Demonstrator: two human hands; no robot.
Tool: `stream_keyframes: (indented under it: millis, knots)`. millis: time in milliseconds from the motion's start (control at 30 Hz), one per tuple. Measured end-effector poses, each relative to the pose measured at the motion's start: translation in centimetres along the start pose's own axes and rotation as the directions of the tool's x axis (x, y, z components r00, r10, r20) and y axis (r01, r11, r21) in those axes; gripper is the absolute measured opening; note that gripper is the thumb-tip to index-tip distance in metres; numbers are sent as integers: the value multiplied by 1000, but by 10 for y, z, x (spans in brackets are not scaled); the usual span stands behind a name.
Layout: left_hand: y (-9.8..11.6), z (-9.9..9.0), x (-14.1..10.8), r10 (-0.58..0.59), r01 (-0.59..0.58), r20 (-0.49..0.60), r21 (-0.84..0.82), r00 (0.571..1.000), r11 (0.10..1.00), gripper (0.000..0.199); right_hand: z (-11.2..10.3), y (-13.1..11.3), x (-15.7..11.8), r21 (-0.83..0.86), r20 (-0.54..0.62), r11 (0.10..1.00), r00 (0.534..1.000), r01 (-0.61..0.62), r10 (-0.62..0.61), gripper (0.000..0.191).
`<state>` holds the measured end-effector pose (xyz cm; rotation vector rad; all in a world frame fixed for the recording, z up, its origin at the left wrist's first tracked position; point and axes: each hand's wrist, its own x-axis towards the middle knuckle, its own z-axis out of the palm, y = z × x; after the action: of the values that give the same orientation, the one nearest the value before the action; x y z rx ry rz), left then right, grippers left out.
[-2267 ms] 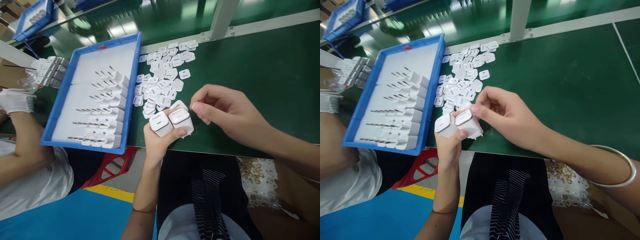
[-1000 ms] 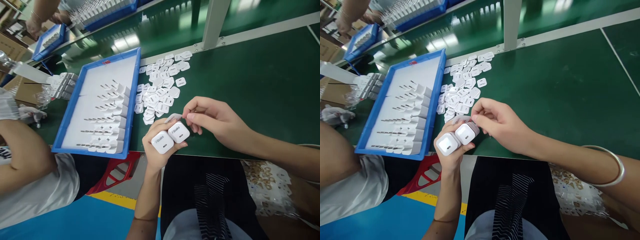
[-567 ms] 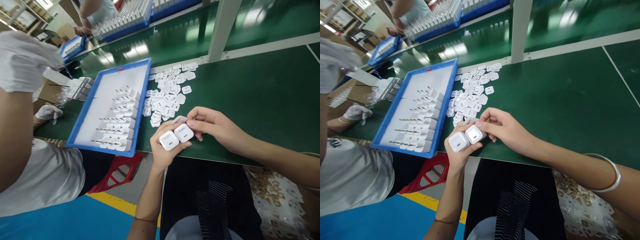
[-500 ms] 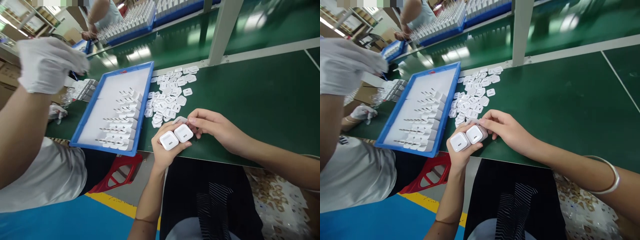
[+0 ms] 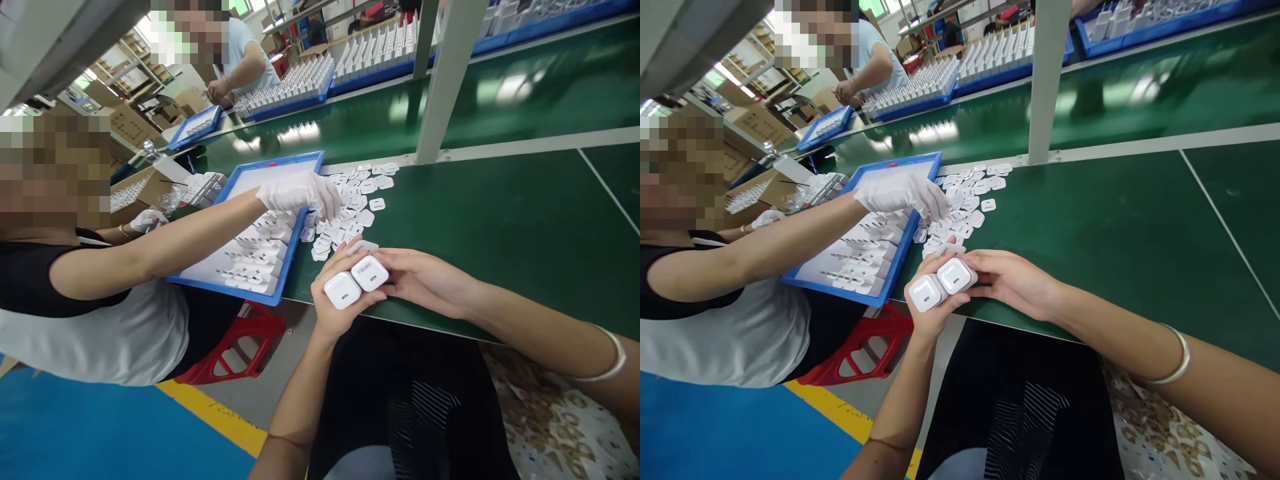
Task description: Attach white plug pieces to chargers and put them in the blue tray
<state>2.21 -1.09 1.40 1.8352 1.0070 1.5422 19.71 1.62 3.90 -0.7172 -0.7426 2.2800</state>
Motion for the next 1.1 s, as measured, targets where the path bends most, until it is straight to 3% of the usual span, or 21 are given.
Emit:
stream_keyframes:
  millis: [133, 300, 367, 500, 567, 700, 900, 1033, 1100]
  knots:
    - [1, 3, 4, -17, 18, -18, 60, 1000, 998, 64, -2, 1, 2, 23, -16, 999, 999, 41, -41, 16]
    - [-2, 4, 4, 34, -34, 4, 36, 999, 999, 56, 0, 1, 1, 44, -34, 997, 998, 57, -55, 22]
    - [-2, 3, 3, 49, -50, 5, 53, 999, 997, 56, 1, 3, 1, 63, -15, 998, 1000, 6, -5, 24]
    - [0, 2, 2, 100, -100, 3, 128, 995, 987, 59, 1, 7, 0, 150, 153, 972, 976, -179, 157, 37]
    - [1, 2, 2, 121, -121, 12, 180, 993, 976, 61, 0, 9, 0, 158, 189, 967, 967, -200, 169, 42]
    - [0, 0, -2, 87, -99, 63, 228, 994, 969, 60, -2, 10, 0, 120, 130, 980, 981, -159, 143, 40]
    - [-8, -11, -3, -74, 36, 128, 279, 989, 960, 69, 5, 18, 12, -25, -16, 995, 995, -98, 98, 37]
    - [-19, -19, 2, -201, 181, 43, 275, 979, 944, 92, 16, 0, 26, -189, -151, 982, 988, -18, -11, 36]
    - [-24, -22, 1, -239, 243, -46, 218, 970, 945, 91, 23, -23, 41, -285, -154, 956, 981, 74, -121, 33]
